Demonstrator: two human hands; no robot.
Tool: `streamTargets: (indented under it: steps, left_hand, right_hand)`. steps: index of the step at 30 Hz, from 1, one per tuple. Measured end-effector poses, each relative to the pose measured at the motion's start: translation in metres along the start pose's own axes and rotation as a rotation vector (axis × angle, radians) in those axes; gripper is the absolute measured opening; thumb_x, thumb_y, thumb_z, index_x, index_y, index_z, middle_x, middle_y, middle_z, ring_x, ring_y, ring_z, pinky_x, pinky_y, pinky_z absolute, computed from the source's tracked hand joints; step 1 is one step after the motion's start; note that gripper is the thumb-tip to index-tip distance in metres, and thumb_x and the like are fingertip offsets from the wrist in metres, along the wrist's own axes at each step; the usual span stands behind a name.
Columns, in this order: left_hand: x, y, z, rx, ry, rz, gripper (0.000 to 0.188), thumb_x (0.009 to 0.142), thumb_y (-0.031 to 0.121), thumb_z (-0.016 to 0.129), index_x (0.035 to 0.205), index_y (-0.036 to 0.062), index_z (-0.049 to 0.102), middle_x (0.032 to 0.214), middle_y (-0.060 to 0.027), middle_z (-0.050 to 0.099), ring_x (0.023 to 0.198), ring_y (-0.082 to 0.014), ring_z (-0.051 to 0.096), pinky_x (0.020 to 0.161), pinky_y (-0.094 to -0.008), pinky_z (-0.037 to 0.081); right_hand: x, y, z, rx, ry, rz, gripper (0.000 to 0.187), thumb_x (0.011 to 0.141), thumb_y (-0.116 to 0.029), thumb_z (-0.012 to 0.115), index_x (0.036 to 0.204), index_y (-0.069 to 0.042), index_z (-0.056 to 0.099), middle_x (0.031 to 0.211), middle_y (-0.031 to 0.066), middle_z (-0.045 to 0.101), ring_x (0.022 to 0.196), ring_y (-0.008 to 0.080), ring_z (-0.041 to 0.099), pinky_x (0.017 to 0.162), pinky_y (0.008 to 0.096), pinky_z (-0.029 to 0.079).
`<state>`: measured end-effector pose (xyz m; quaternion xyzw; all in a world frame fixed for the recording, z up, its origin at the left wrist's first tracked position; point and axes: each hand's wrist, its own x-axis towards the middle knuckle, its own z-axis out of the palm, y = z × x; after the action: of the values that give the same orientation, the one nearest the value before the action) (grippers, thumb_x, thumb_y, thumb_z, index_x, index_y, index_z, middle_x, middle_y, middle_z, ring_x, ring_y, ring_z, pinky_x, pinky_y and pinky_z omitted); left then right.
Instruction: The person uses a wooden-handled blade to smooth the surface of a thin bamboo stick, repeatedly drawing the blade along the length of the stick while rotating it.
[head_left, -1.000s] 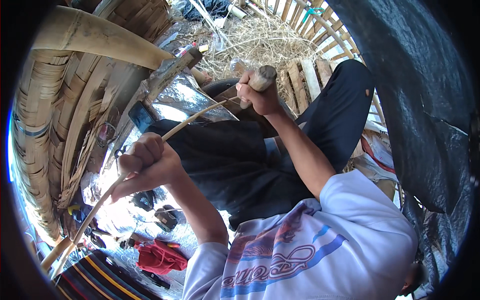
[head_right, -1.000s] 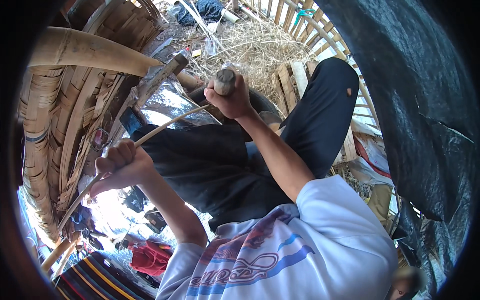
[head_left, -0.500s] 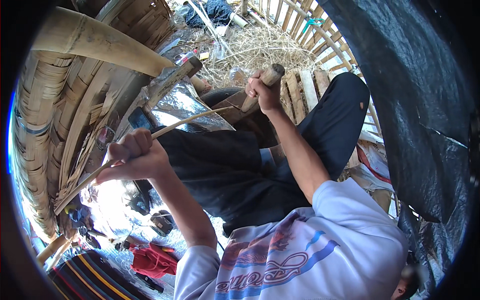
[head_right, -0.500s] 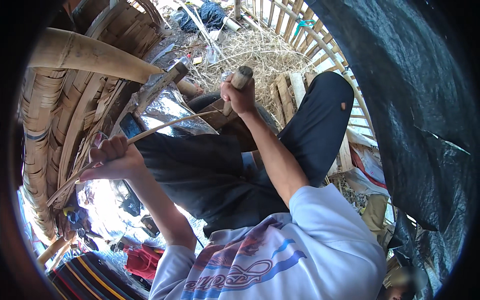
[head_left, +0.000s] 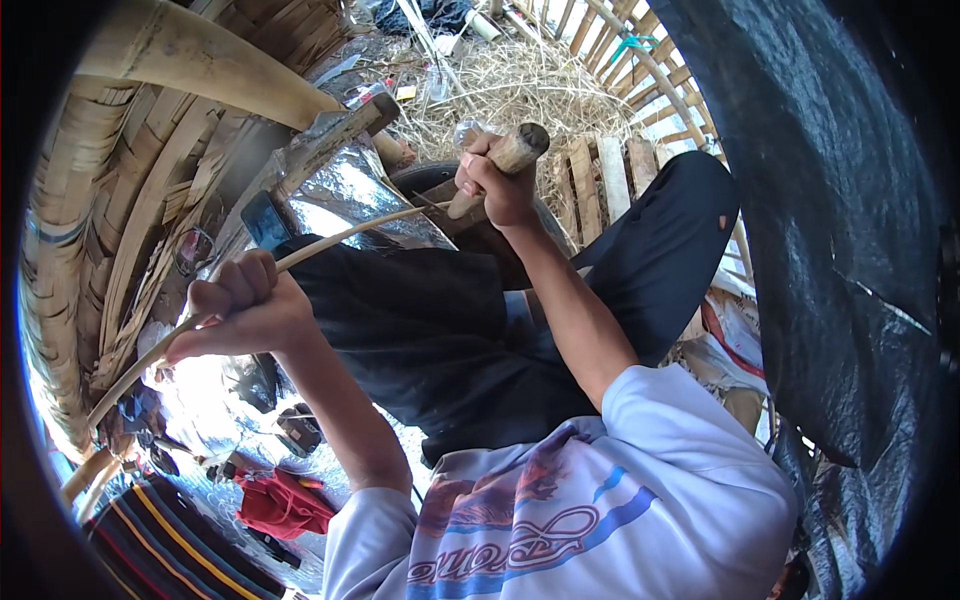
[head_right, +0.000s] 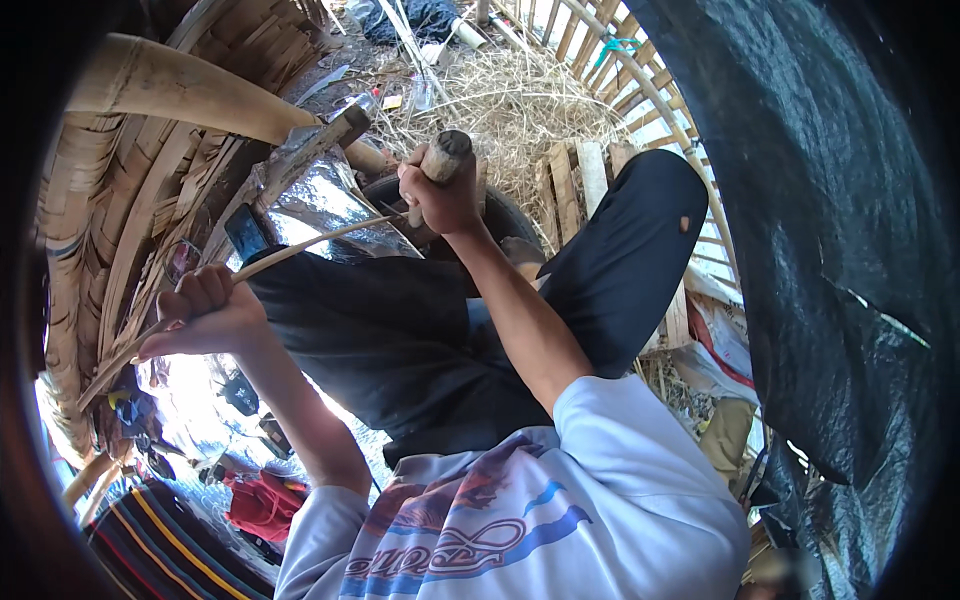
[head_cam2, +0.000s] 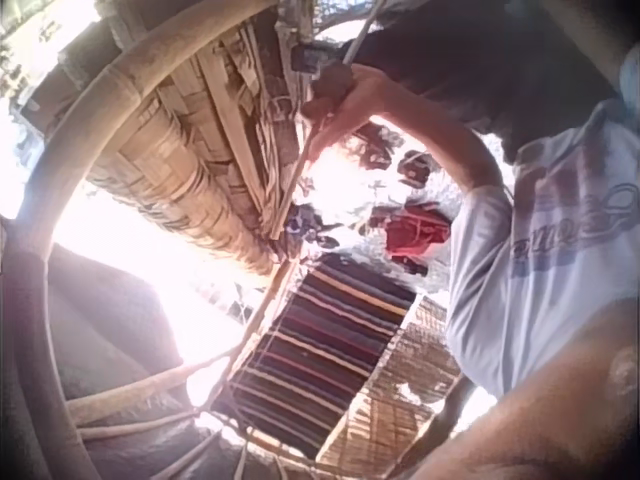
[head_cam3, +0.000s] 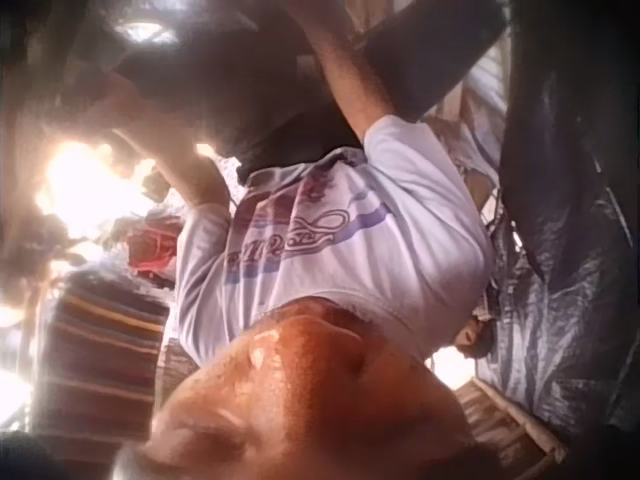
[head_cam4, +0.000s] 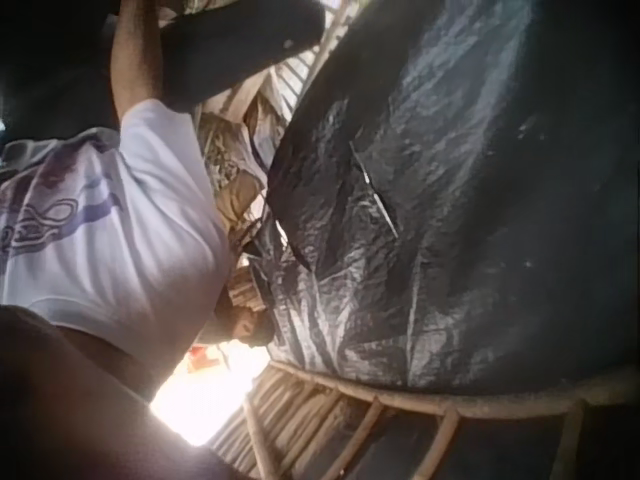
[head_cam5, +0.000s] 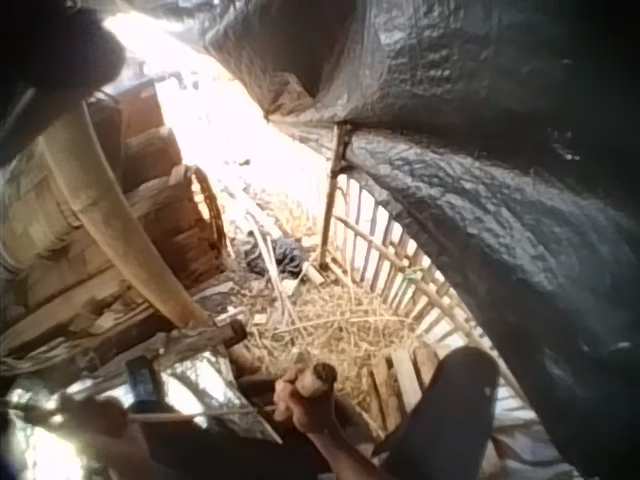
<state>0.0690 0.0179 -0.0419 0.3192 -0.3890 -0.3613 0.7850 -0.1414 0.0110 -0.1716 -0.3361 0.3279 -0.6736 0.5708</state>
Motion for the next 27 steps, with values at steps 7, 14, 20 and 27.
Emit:
streamTargets:
  steps: [7, 14, 20, 27]
  left_hand:
    - [-0.005, -0.001, 0.002, -0.178, -0.075, -0.025, 0.067, 0.071, 0.083, 0.023, 0.057, 0.0182, 0.014, 0.047, 0.0061, 0.007, 0.044, -0.0066, 0.003, 0.041, -0.0267, 0.004]
    - [-0.006, -0.001, 0.006, -0.253, -0.234, 0.014, 0.067, 0.074, 0.081, 0.018, 0.057, 0.0159, 0.017, 0.046, 0.0054, 0.009, 0.042, -0.0067, 0.004, 0.039, -0.0258, 0.004]
    - [-0.003, -0.002, -0.001, -0.253, -0.183, 0.001, 0.067, 0.073, 0.081, 0.021, 0.057, 0.0171, 0.015, 0.046, 0.0061, 0.008, 0.042, -0.0063, 0.005, 0.040, -0.0256, 0.004]
    - [-0.006, 0.001, -0.002, -0.061, -0.012, -0.026, 0.068, 0.070, 0.084, 0.022, 0.057, 0.0178, 0.013, 0.047, 0.0068, 0.007, 0.043, -0.0062, 0.004, 0.042, -0.0249, 0.005]
  right_hand:
    - [-0.003, 0.009, 0.008, -0.539, -0.125, -0.290, 0.015, 0.072, -0.005, 0.062, 0.059, -0.003, 0.055, 0.056, 0.0009, 0.054, 0.050, 0.0073, 0.050, 0.047, 0.0235, 0.040]
    - [-0.011, 0.001, 0.000, -0.146, 0.009, 0.038, 0.014, 0.074, -0.004, 0.060, 0.062, -0.002, 0.054, 0.057, 0.0018, 0.054, 0.048, 0.0057, 0.047, 0.045, 0.0222, 0.038]
    - [-0.005, 0.031, -0.020, -0.548, 0.035, -0.049, 0.012, 0.075, -0.006, 0.061, 0.064, -0.004, 0.056, 0.059, 0.0004, 0.054, 0.050, 0.0062, 0.049, 0.047, 0.0224, 0.039]
    - [0.007, 0.031, -0.029, -0.302, 0.055, -0.027, 0.008, 0.076, -0.003, 0.056, 0.069, -0.001, 0.053, 0.056, 0.0035, 0.052, 0.048, 0.0077, 0.048, 0.047, 0.0219, 0.038]
